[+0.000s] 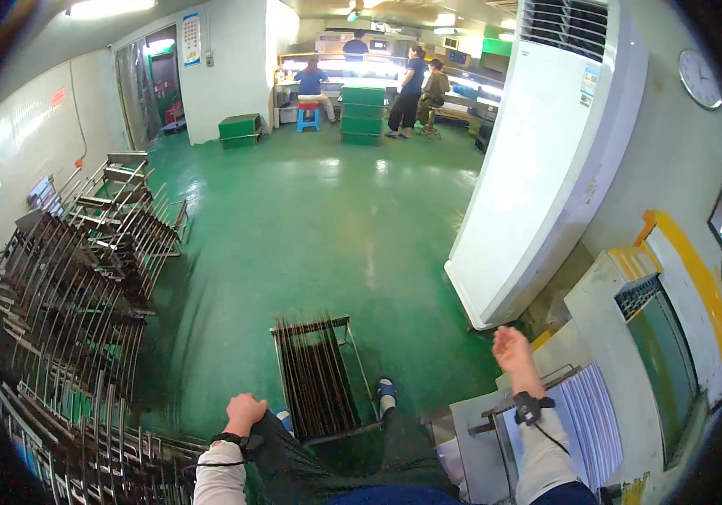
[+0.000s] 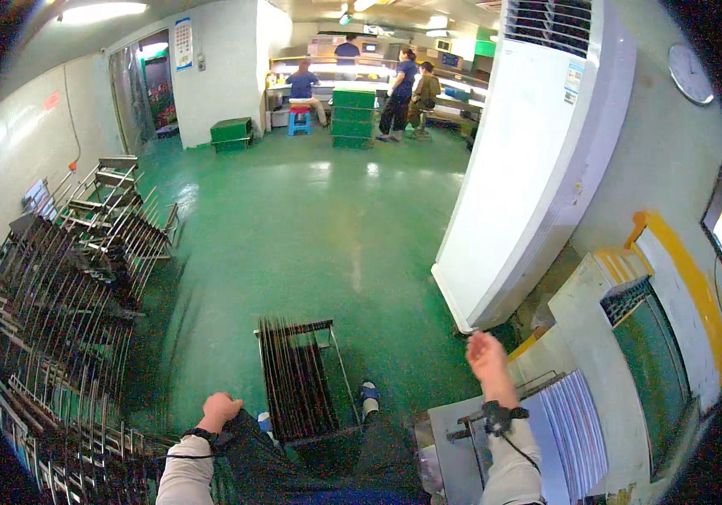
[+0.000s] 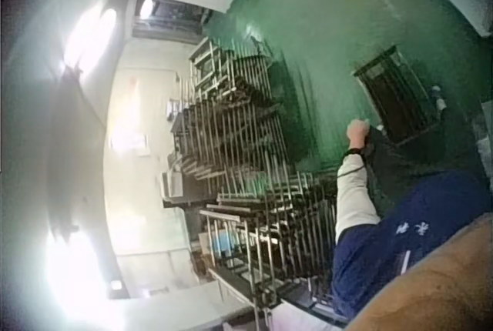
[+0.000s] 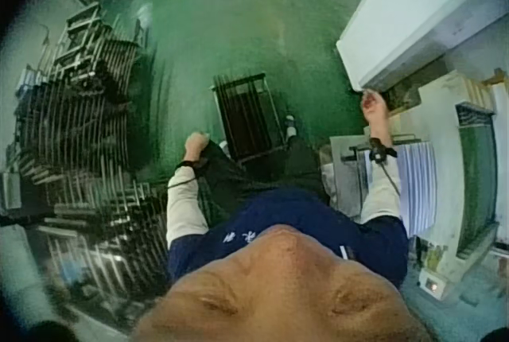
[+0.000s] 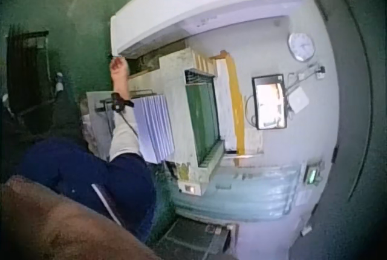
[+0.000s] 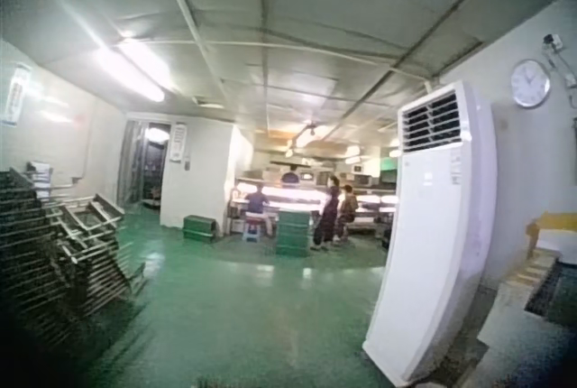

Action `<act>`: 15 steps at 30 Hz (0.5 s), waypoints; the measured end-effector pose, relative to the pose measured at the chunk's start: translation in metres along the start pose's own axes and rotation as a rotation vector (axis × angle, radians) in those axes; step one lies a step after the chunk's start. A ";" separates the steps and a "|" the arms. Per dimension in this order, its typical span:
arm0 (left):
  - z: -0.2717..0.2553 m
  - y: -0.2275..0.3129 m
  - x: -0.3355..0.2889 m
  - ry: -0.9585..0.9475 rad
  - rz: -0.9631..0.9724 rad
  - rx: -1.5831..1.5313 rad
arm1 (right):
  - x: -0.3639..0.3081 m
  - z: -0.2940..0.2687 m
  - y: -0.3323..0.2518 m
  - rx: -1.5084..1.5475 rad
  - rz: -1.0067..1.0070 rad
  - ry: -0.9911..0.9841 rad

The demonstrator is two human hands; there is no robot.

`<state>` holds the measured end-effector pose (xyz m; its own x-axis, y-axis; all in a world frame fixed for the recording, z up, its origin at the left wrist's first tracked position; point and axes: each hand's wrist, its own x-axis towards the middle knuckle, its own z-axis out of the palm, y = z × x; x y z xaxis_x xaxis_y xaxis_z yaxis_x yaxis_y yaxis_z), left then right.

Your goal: Transferring green circuit boards from a drying rack into a processing machine and then placing them onto a stack.

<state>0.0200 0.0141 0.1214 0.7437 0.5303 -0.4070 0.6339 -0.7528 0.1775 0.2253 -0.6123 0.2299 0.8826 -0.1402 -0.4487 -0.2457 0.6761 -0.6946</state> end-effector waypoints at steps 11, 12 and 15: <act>0.008 -0.013 0.001 0.122 -0.014 -0.116 | 0.005 0.043 0.217 -0.411 0.528 -0.254; 0.013 -0.015 0.004 0.131 -0.023 -0.122 | 0.011 0.040 0.231 -0.396 0.558 -0.281; 0.007 -0.026 -0.006 0.187 -0.062 -0.160 | 0.005 0.052 0.260 -0.442 0.618 -0.319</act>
<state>-0.0021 0.0281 0.1131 0.7192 0.6476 -0.2517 0.6941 -0.6529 0.3032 0.1873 -0.3996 0.0764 0.5917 0.4210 -0.6875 -0.8007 0.2078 -0.5619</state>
